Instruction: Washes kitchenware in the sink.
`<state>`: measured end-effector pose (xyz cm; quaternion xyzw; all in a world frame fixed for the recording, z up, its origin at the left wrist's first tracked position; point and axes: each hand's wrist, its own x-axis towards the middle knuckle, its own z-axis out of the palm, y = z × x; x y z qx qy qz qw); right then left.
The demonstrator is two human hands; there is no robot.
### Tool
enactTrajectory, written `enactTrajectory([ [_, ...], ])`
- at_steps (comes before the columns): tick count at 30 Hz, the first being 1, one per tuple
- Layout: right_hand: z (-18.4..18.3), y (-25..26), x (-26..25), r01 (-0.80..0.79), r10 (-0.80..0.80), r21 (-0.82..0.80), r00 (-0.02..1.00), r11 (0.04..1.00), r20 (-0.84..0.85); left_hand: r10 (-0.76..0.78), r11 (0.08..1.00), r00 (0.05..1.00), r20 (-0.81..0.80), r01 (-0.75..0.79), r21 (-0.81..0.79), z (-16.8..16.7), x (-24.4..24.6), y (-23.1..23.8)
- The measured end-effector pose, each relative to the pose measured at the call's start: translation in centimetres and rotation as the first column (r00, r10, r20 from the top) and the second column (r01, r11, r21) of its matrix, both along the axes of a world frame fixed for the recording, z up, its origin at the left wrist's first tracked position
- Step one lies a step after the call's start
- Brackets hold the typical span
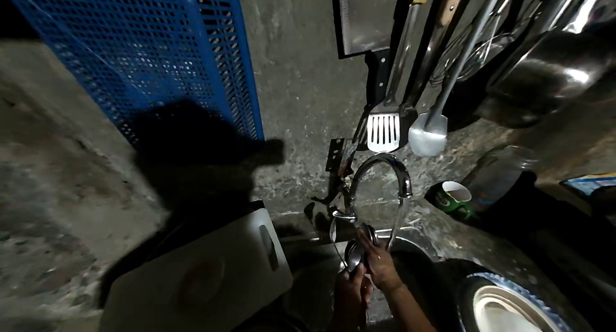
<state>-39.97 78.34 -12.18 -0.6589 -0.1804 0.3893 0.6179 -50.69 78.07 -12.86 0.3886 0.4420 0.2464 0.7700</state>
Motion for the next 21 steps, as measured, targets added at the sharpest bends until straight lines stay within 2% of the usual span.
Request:
enactTrajectory([
  [2, 0.1, -0.4, 0.6, -0.152, 0.155, -0.032, 0.985, 0.988, 0.082, -0.022, 0.999, 1.000, -0.012, 0.021, -0.044, 0.2, 0.0, 0.1],
  [7, 0.2, -0.2, 3.5, -0.105, 0.112, -0.049, 0.979, 0.993, 0.172, -0.100, 0.995, 0.994, -0.032, 0.100, 0.007, 0.4, -0.5, 0.7],
  [10, 1.0, -1.3, 3.1, -0.283, 0.282, 0.004, 0.955, 0.959, 0.094, -0.155, 0.988, 0.988, -0.003, 0.155, -0.003, 0.1, -0.1, 0.8],
  [12, 0.9, -1.5, 3.0, -0.318, 0.325, -0.067, 0.925, 0.946, 0.196, -0.179, 0.984, 0.984, 0.023, 0.178, 0.028, -0.2, 0.0, 0.9],
  [15, 0.5, -1.4, 3.2, -0.202, 0.255, -0.169, 0.878, 0.965, 0.406, -0.184, 0.982, 0.981, 0.062, 0.182, 0.042, -0.5, -0.3, 0.9],
  [18, 1.1, -1.8, 2.9, -0.090, 0.216, -0.247, 0.811, 0.965, 0.544, -0.091, 0.995, 0.989, 0.121, 0.096, -0.039, -1.0, -0.1, 0.6],
  [21, 0.6, -2.0, 2.3, 0.038, 0.066, -0.155, 0.788, 0.987, 0.612, -0.010, 0.999, 0.986, 0.165, 0.018, -0.048, -1.4, 0.3, 0.4],
])
